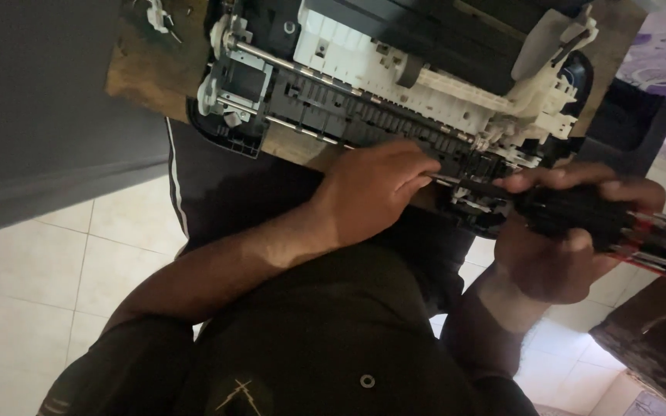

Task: The person uses a screwdriver to remove screws from the internal mechanism of a disassembled printer. They then use their hands to detach and reattach small white plastic components within the device.

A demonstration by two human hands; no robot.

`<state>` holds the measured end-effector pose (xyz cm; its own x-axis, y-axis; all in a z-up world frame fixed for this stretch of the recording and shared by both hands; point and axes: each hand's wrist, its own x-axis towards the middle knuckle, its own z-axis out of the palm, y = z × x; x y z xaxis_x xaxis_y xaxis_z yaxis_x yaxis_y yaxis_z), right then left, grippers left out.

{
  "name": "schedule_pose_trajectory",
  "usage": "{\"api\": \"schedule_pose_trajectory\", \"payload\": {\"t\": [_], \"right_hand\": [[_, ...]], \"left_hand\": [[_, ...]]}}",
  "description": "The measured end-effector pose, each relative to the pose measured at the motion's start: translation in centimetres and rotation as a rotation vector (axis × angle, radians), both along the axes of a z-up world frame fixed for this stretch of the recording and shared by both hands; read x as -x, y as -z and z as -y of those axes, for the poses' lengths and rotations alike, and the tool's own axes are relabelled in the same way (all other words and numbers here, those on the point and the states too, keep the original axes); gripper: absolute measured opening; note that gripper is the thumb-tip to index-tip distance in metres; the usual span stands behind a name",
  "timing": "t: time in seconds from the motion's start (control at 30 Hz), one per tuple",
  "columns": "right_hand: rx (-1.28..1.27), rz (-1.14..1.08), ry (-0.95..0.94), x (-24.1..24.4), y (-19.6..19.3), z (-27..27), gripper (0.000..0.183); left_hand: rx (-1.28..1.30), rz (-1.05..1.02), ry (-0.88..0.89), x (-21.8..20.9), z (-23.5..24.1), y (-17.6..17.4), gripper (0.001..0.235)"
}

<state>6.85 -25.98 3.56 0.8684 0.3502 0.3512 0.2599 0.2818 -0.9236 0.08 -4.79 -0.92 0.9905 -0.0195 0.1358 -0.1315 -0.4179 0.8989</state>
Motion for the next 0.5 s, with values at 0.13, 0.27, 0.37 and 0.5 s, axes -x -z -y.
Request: {"api": "schedule_pose_trajectory", "payload": {"t": [0.13,0.27,0.37,0.5], "right_hand": [[0.041,0.006,0.003,-0.2,0.2,0.4,0.034],[0.061,0.03,0.048,0.2,0.0,-0.5,0.035],[0.059,0.043,0.067,0.3,-0.2,-1.3,0.038],[-0.05,0.044,-0.062,-0.5,0.2,-1.1,0.033]], "left_hand": [[0.093,0.016,-0.002,0.0,-0.4,0.4,0.012],[0.052,0.089,-0.05,0.0,-0.5,1.0,0.017],[-0.013,0.037,-0.022,-0.2,-0.7,1.1,0.014],[-0.142,0.083,-0.05,-0.1,-0.8,1.1,0.014]]}}
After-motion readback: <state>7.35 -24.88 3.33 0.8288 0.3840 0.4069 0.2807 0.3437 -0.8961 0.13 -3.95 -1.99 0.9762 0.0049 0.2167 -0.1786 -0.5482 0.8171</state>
